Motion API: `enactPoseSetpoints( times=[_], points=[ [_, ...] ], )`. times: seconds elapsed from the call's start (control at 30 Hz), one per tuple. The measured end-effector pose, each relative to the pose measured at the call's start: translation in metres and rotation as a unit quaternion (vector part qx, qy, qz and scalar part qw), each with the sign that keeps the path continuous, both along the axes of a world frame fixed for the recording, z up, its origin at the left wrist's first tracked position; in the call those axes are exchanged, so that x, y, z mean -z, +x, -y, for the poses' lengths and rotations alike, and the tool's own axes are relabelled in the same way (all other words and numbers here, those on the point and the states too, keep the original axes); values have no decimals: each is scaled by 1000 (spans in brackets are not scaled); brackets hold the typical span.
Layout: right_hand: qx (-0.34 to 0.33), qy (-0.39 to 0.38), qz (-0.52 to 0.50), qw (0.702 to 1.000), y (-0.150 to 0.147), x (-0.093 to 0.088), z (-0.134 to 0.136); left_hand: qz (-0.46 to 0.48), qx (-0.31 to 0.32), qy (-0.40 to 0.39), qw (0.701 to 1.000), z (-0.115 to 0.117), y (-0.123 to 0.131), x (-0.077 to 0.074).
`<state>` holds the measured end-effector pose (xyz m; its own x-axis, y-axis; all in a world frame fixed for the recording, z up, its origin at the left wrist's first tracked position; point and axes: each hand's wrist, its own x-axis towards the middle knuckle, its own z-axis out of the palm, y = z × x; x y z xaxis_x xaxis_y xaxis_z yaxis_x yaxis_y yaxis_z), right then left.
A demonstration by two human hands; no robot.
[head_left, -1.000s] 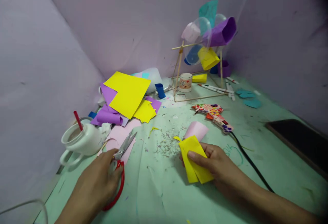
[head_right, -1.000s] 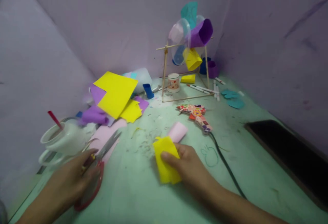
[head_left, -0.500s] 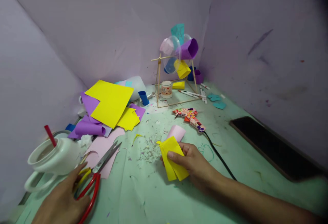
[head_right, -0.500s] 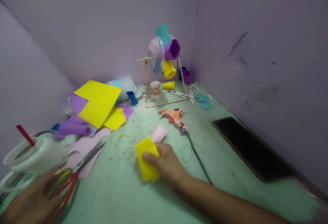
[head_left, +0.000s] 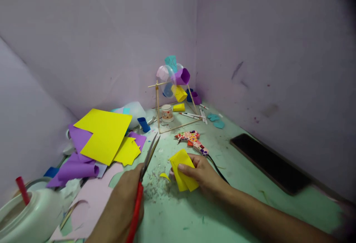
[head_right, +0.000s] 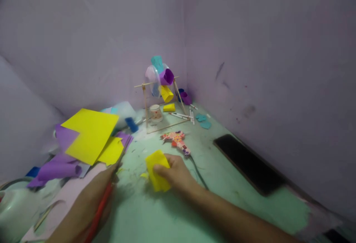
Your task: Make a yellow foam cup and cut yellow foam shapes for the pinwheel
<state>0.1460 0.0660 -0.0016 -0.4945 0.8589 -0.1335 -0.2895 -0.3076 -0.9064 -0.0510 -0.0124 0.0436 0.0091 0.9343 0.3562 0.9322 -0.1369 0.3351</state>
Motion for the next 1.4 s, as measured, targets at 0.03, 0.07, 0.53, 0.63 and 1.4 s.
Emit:
enactPoseSetpoints(
  times=[0.03,0.07,0.53,0.63,1.4],
  points=[
    [4,3,-1,1000,0,0,-1,1,5,-1,1000,-2,2,5],
    [6,7,0,1000,1,-1,-1,-2,6,-5,1000,-2,1,11],
    [-35,89,64,993,-6,-2,16,-29,-10,-134,990,12,8,29],
    [-29,113,74,990,-6,-1,16,-29,-10,-134,991,13,10,28],
    [-16,89,75,993,-4,2,18,-179,60,-168,968,16,-2,17]
  ],
)
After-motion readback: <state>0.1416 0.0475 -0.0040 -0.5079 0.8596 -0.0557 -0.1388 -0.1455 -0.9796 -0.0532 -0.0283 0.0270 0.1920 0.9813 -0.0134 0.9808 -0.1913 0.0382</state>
